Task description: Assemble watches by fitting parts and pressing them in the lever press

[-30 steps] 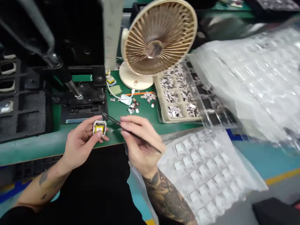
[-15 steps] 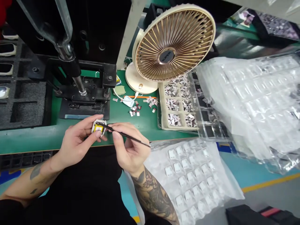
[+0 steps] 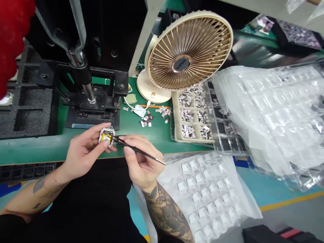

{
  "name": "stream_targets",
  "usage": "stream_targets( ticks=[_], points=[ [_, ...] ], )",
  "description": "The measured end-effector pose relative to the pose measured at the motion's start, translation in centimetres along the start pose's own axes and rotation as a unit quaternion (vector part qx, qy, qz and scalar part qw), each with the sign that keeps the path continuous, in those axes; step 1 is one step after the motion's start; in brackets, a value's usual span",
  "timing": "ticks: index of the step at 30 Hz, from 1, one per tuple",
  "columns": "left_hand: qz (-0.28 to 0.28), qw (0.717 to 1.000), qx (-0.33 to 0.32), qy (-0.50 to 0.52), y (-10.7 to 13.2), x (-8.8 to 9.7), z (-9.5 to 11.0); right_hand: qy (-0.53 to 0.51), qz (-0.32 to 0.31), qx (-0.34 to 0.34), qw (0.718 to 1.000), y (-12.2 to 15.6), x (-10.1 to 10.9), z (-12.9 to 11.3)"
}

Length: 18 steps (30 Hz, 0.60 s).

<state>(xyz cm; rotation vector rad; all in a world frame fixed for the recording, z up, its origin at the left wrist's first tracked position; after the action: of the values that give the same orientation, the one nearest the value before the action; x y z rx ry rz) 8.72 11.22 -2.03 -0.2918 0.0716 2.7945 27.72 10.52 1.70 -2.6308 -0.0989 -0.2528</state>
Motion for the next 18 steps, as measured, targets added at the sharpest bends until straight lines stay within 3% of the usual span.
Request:
stream_targets(
  ticks=[11,15,18],
  points=[
    [-0.009,1.0,0.001,-0.021,0.2,0.0,-0.2,-0.015,-0.008,0.022,1.0,-0.4,-0.6,0.1],
    [-0.022,0.999,0.001,-0.023,0.2,0.0,-0.4,-0.12,0.01,-0.077,0.99,-0.4,-0.7,2.1],
    [-0.021,1.0,-0.005,0.007,0.1,0.1,-0.4,-0.212,-0.035,-0.148,0.965,-0.2,-1.6,2.9]
  ],
)
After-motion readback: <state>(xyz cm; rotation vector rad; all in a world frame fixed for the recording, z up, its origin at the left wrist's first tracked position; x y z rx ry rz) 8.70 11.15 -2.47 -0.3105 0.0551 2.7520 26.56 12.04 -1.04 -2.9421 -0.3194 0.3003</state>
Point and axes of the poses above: each hand's wrist, its own y-axis away from the middle knuckle, its own x-axis out of the back of the hand, z = x × y, the point moved 8 cm from there along -y, towards the middle knuckle, and after that the axes turned 12 degrees about -z, right-handed, at the moved point
